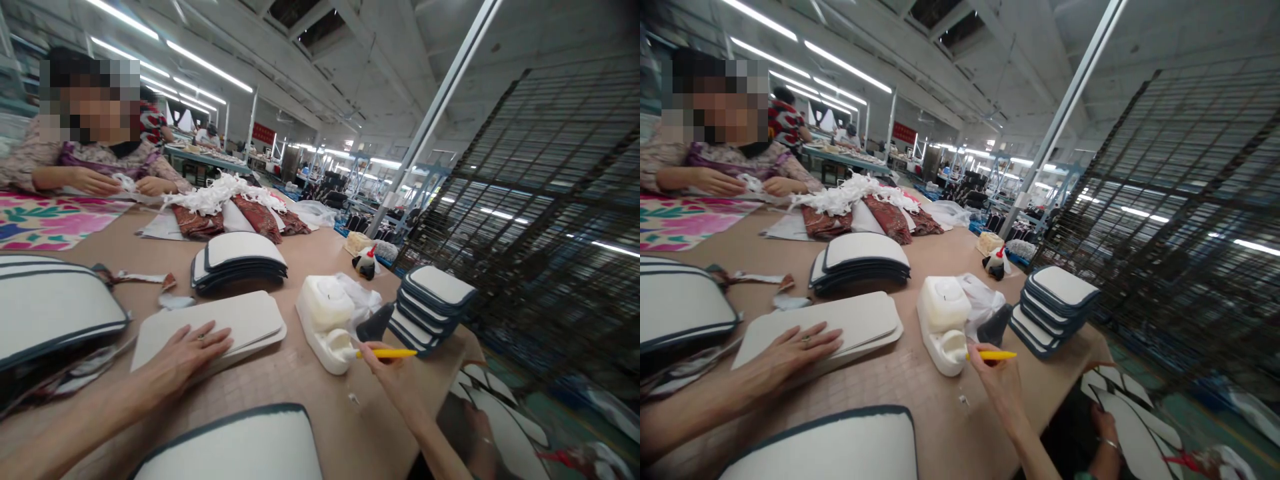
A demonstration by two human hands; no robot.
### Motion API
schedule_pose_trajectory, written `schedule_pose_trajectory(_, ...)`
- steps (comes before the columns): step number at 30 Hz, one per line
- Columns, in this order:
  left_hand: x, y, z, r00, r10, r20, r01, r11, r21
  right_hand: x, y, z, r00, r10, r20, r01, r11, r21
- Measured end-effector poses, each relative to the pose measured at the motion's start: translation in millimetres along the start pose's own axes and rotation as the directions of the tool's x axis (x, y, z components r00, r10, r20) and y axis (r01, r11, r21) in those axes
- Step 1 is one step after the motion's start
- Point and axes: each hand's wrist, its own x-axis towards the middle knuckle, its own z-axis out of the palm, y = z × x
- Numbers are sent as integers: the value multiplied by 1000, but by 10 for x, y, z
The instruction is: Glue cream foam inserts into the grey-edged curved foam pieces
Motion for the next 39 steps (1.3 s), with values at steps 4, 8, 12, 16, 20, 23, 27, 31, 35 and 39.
schedule_pose_trajectory(4, -10, -36, 42, 999, 3, -49, -5, 999, -32, -51, 22, -137, 1000, -7, -26, 7, 1000, -25)
schedule_pose_trajectory(8, -11, -14, 25, 996, 23, -87, -24, 1000, -18, -40, 0, -274, 997, -40, -60, 34, 995, -90)
schedule_pose_trajectory(12, -48, 99, -75, 978, 50, -200, -47, 999, 20, -35, -76, -302, 952, -292, 92, 305, 929, -209)
schedule_pose_trajectory(16, -98, 152, -167, 984, 39, -172, -37, 999, 15, -120, -92, -287, 762, -481, 434, 620, 736, -273)
schedule_pose_trajectory(20, -122, 158, -209, 981, 99, -164, -108, 993, -48, -191, -1, -307, 817, -495, 297, 571, 768, -290)
schedule_pose_trajectory(23, -194, 197, -196, 983, 85, -165, -95, 994, -49, -136, 107, -364, 918, -385, 97, 397, 890, -225)
schedule_pose_trajectory(27, -351, 291, -168, 988, -97, -118, 102, 994, 36, 80, 45, -416, 973, -229, -40, 218, 959, -181)
schedule_pose_trajectory(31, -467, 408, -193, 988, -152, -29, 153, 987, 56, 240, -609, 19, 986, -130, 106, 126, 991, 51)
schedule_pose_trajectory(35, -512, 428, -157, 990, -133, -44, 133, 991, -8, 229, -1469, 1010, 876, -346, 336, 208, 900, 384)
schedule_pose_trajectory(39, -512, 324, 33, 990, -114, -81, 107, 991, -80, 189, -1870, 1857, 748, -423, 511, 186, 873, 451)
